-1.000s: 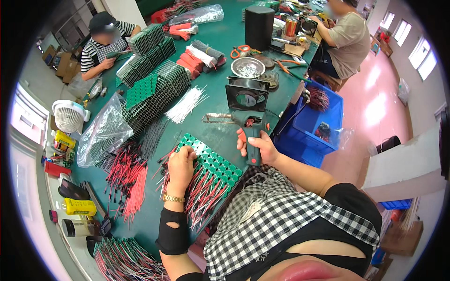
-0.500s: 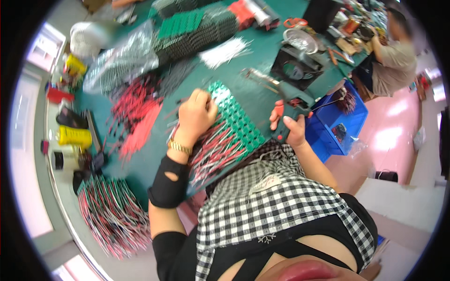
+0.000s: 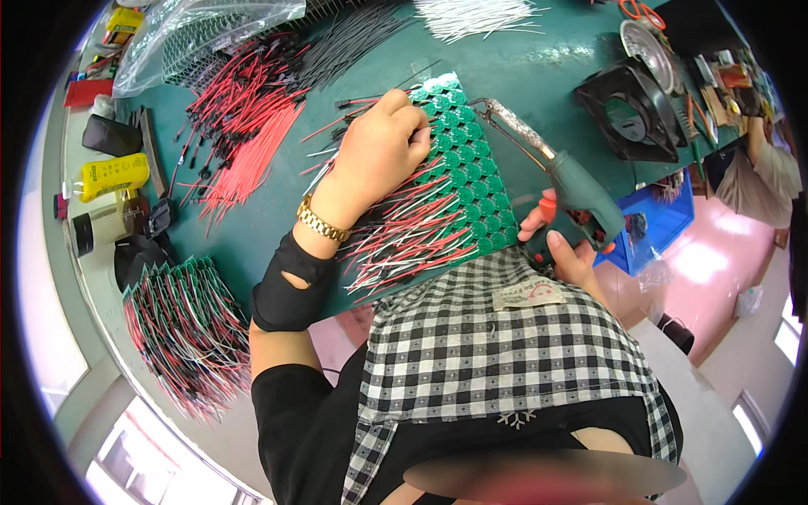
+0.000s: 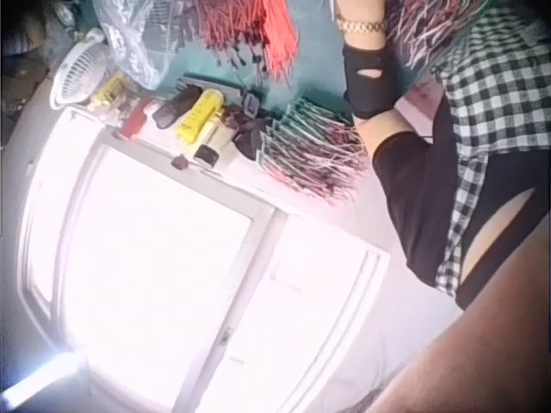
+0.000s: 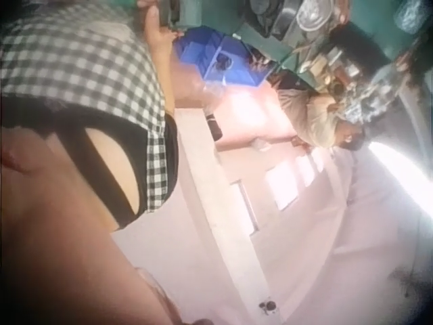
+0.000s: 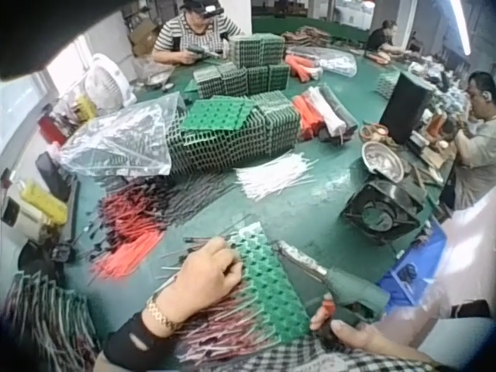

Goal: The person solders wires to a circular circuit board using a soldering iron.

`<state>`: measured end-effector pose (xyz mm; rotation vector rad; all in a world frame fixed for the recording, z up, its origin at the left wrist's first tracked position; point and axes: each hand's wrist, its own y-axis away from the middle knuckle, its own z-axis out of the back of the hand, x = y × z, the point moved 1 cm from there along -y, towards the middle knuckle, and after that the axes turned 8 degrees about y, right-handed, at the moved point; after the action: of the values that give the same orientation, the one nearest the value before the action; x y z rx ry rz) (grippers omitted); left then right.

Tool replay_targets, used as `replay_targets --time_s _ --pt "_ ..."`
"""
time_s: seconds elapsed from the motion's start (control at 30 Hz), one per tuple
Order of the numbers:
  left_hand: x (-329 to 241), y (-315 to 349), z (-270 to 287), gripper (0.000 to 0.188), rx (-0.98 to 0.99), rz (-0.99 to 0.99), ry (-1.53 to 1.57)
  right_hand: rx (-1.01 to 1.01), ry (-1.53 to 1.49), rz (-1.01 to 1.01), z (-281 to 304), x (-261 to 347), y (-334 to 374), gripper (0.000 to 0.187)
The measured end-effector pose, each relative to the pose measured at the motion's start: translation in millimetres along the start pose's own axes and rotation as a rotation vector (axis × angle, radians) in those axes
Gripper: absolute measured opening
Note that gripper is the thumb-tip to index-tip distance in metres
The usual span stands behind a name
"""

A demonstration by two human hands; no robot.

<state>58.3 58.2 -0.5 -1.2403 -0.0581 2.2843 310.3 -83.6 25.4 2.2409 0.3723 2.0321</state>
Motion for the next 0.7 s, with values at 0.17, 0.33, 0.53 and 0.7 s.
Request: replay_targets --time_s 0.17,0.33,0.53,0.7 --pt "-8.7 1.9 6.2 0.007 -0.042 0.103 0.046 0.144 0.101 -0.065 -3.3 22.3 1.1 0.043" --pt "-12.1 5.2 5.6 0.008 -0.007 0.095 0.053 0.112 0.027 -0.174 -12.3 28.4 6.0 0.034" --pt "-10.0 4.1 6.0 0.009 0.012 0.078 0.043 0.126 0.104 -0.228 -5.2 22.6 11.9 0.021" --pt "-8.1 5.0 3.1 0.007 -0.016 0.056 0.019 0.069 0.101 -0.308 -9.7 28.7 11.9 0.022"
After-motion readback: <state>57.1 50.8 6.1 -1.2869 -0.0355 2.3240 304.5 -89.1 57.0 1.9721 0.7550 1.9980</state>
